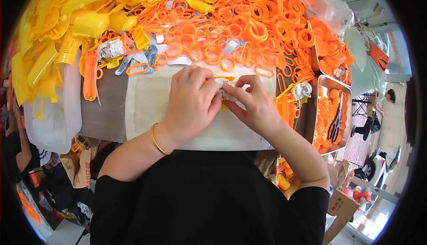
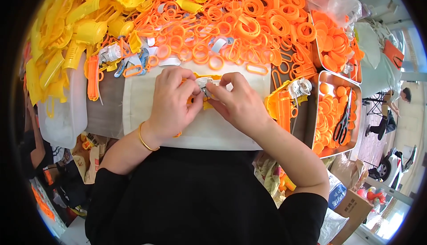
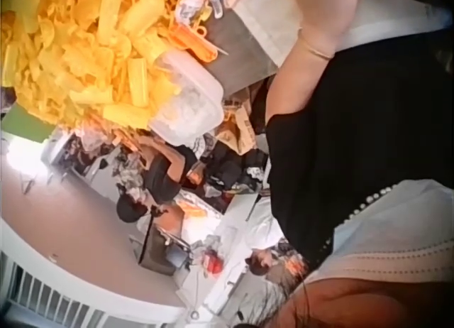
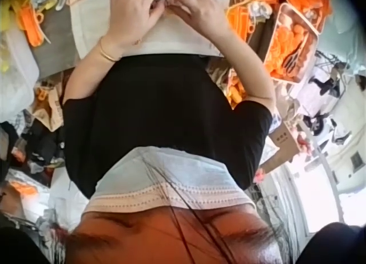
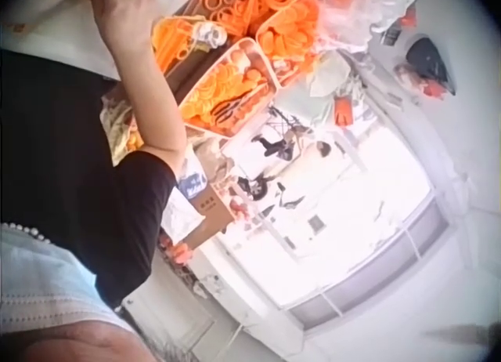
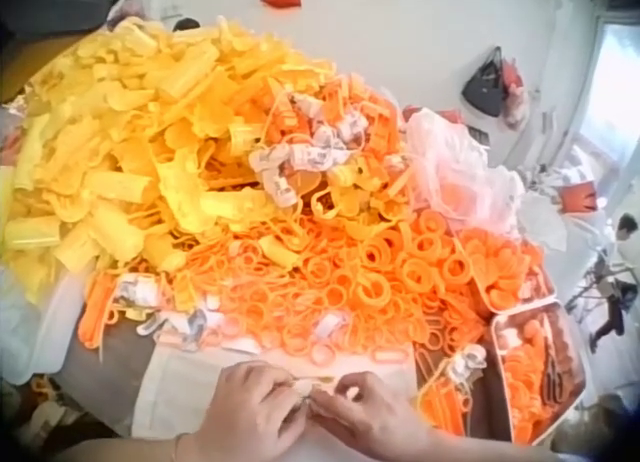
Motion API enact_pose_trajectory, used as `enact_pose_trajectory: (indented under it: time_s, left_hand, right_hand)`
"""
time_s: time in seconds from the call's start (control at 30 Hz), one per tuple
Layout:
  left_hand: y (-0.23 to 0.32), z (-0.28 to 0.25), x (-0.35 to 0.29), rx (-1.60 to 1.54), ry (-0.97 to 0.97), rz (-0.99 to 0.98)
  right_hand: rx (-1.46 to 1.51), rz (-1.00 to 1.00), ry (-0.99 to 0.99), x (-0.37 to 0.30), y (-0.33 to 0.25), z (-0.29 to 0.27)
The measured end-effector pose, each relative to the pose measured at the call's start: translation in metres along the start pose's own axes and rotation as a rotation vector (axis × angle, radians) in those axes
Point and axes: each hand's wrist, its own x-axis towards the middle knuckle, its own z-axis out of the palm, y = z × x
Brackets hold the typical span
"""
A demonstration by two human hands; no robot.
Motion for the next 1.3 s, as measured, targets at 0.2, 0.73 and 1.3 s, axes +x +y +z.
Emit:
enact_pose_trajectory:
  time_s: [0.2, 0.73, 1.3]
  left_hand:
    - [0.010, -0.004, -0.024, 0.104, -0.041, 0.097]
    - [-0.042, -0.012, 0.046, -0.481, -0.562, 0.040]
    - [-0.013, -0.028, -0.008, -0.137, -0.431, 0.103]
  right_hand:
    - [0.081, 0.022, 0.019, 0.002, 0.001, 0.000]
    - [-0.010, -0.197, -0.013, 0.012, -0.045, 0.013]
    - [0.375, 0.296, -0.274, -0.022, -0.009, -0.041]
